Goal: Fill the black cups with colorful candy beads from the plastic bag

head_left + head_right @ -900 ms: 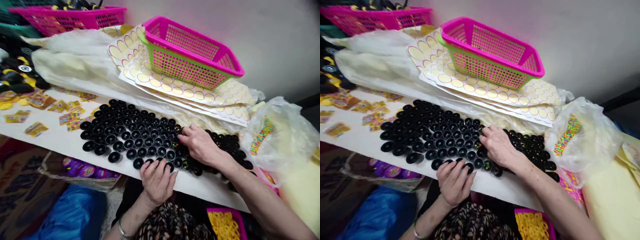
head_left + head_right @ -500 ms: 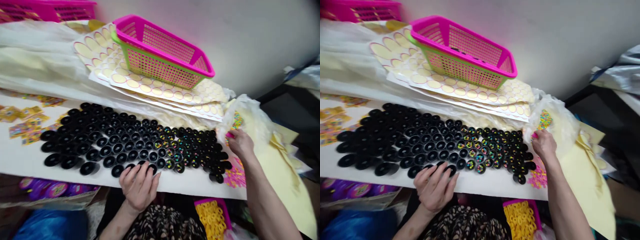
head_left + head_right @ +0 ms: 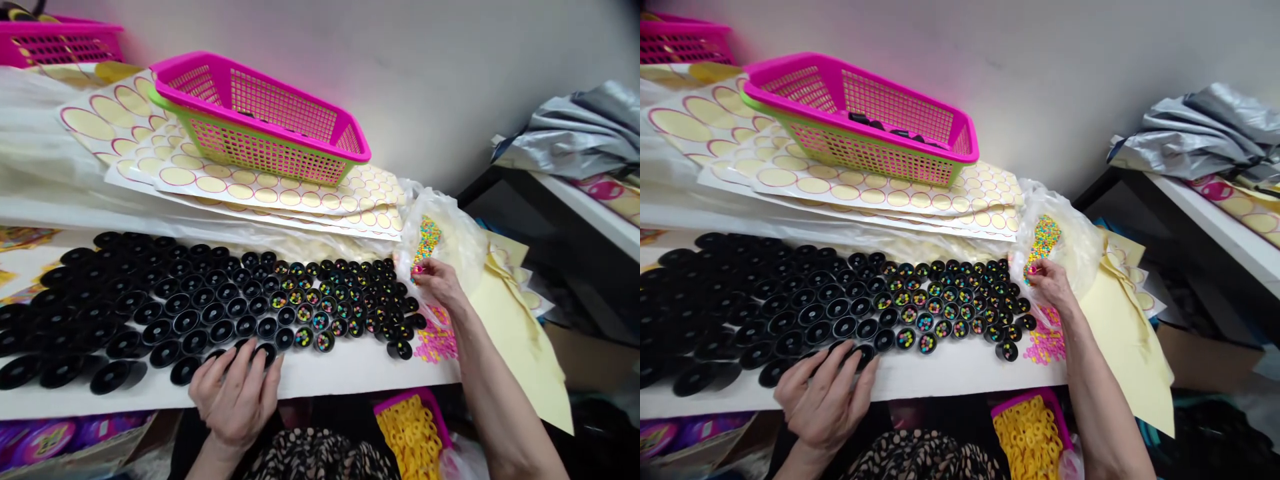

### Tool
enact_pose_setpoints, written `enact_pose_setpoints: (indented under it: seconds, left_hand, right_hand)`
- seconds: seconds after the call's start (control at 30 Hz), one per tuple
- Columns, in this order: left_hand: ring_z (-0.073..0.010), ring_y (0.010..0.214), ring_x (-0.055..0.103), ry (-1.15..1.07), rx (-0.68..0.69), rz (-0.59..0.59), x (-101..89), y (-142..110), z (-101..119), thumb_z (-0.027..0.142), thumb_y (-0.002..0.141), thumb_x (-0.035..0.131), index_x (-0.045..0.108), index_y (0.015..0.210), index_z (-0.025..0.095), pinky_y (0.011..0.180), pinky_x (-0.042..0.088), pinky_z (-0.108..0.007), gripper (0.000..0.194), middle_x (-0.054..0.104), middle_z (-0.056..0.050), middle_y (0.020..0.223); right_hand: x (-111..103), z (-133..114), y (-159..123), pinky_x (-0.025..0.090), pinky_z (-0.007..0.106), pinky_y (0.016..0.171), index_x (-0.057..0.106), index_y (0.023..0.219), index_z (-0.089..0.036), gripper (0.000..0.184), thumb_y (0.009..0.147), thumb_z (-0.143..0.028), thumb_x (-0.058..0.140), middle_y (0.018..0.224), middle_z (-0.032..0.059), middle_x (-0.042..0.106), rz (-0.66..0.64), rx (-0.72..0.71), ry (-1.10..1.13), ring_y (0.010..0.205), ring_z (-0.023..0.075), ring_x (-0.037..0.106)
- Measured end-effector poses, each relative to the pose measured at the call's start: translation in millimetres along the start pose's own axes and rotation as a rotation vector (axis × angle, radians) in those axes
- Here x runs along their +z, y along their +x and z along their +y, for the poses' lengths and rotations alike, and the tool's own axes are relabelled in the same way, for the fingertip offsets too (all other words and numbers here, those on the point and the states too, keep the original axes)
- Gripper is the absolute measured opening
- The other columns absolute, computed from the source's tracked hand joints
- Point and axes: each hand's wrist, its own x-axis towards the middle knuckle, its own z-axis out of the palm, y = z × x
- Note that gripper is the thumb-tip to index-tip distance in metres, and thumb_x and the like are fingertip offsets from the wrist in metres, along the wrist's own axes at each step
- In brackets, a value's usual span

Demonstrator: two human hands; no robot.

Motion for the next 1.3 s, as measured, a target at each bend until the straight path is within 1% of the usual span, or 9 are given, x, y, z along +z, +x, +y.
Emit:
enact_pose_setpoints:
  seconds: [0.23,0.33,0.43,0.57,0.8,0.93,1.1,1.2,1.3]
  left_hand:
    - [-0.0253,0.082,0.058,-0.013,-0.002,-0.001,2.3,2.1,1.8,0.018,0.052,0.083,0.064,0.087,0.014,0.073,0.045,-0.040,0.040,0.069,-0.012,0.085]
    - [-0.0255,0.090,0.056,-0.023,-0.044,0.004,-1.8,1.1,6.8,0.018,0.057,0.080,0.062,0.090,0.015,0.079,0.044,-0.042,0.038,0.068,-0.012,0.088]
    - [-0.0253,0.095,0.055,-0.031,-0.075,-0.018,-5.2,-0.4,10.5,0.018,0.061,0.077,0.061,0.091,0.016,0.083,0.042,-0.043,0.035,0.068,-0.012,0.091]
    - [-0.0247,0.097,0.054,-0.037,-0.122,-0.042,-7.6,-1.9,12.7,0.019,0.064,0.074,0.061,0.092,0.016,0.086,0.041,-0.045,0.031,0.067,-0.011,0.094]
    - [-0.0251,0.097,0.054,-0.059,-0.151,-0.050,-8.7,-5.9,12.7,0.020,0.065,0.074,0.061,0.092,0.016,0.088,0.040,-0.046,0.030,0.067,-0.011,0.096]
    - [-0.0254,0.098,0.054,-0.069,-0.161,-0.057,-8.4,-7.3,12.2,0.020,0.065,0.074,0.062,0.093,0.015,0.089,0.040,-0.047,0.031,0.067,-0.012,0.097]
    - [-0.0257,0.097,0.054,-0.072,-0.157,-0.058,-8.8,-7.7,12.0,0.020,0.064,0.074,0.062,0.092,0.014,0.089,0.040,-0.047,0.031,0.067,-0.012,0.096]
    - [-0.0258,0.097,0.054,-0.068,-0.157,-0.057,-9.1,-8.1,12.0,0.020,0.065,0.074,0.062,0.093,0.014,0.089,0.040,-0.047,0.031,0.067,-0.012,0.096]
    - [-0.0251,0.098,0.053,-0.065,-0.151,-0.046,-8.5,-7.5,11.3,0.020,0.065,0.074,0.062,0.092,0.015,0.089,0.039,-0.046,0.030,0.068,-0.011,0.095]
  right_hand:
    - [11.0,-34.1,-26.5,0.045,0.027,0.065,0.065,0.077,-0.018,0.024,0.057,-0.025,0.075,0.078,0.0012,0.064,0.070,-0.086,0.224,0.069,0.0130,0.057]
    - [36.7,-71.1,-44.3,0.046,0.027,0.068,0.066,0.081,-0.019,0.022,0.062,-0.025,0.075,0.082,0.0019,0.065,-0.053,-0.139,0.246,0.073,0.0139,0.058]
    - [74.7,-108.6,-58.8,0.044,0.027,0.067,0.066,0.085,-0.020,0.019,0.068,-0.026,0.072,0.079,0.0006,0.064,-0.297,-0.202,0.204,0.072,0.0133,0.057]
    - [130.4,-145.9,-62.1,0.041,0.028,0.071,0.064,0.085,-0.019,0.010,0.077,-0.023,0.063,0.080,0.0007,0.061,-0.561,-0.431,0.038,0.075,0.0135,0.053]
    - [188.6,-179.3,-44.5,0.034,0.029,0.070,0.064,0.089,-0.018,0.014,0.085,-0.022,0.052,0.082,0.0040,0.057,-0.688,-0.815,-0.510,0.082,0.0172,0.047]
    - [201.5,-188.9,-44.5,0.027,0.029,0.063,0.063,0.076,-0.017,0.019,0.085,-0.019,0.047,0.077,0.0065,0.054,-0.695,-0.917,-0.772,0.076,0.0182,0.043]
    - [207.3,-195.4,-47.2,0.024,0.031,0.060,0.062,0.073,-0.016,0.019,0.083,-0.016,0.046,0.078,0.0084,0.054,-0.664,-1.011,-0.856,0.075,0.0189,0.041]
    - [193.1,-196.0,-49.1,0.028,0.031,0.062,0.062,0.077,-0.016,0.021,0.085,-0.016,0.043,0.079,0.0076,0.054,-0.605,-0.973,-0.801,0.075,0.0187,0.043]
    - [155.2,-177.3,-49.2,0.033,0.030,0.069,0.064,0.085,-0.019,0.021,0.088,-0.021,0.043,0.083,0.0060,0.056,-0.483,-0.843,-0.626,0.079,0.0182,0.046]
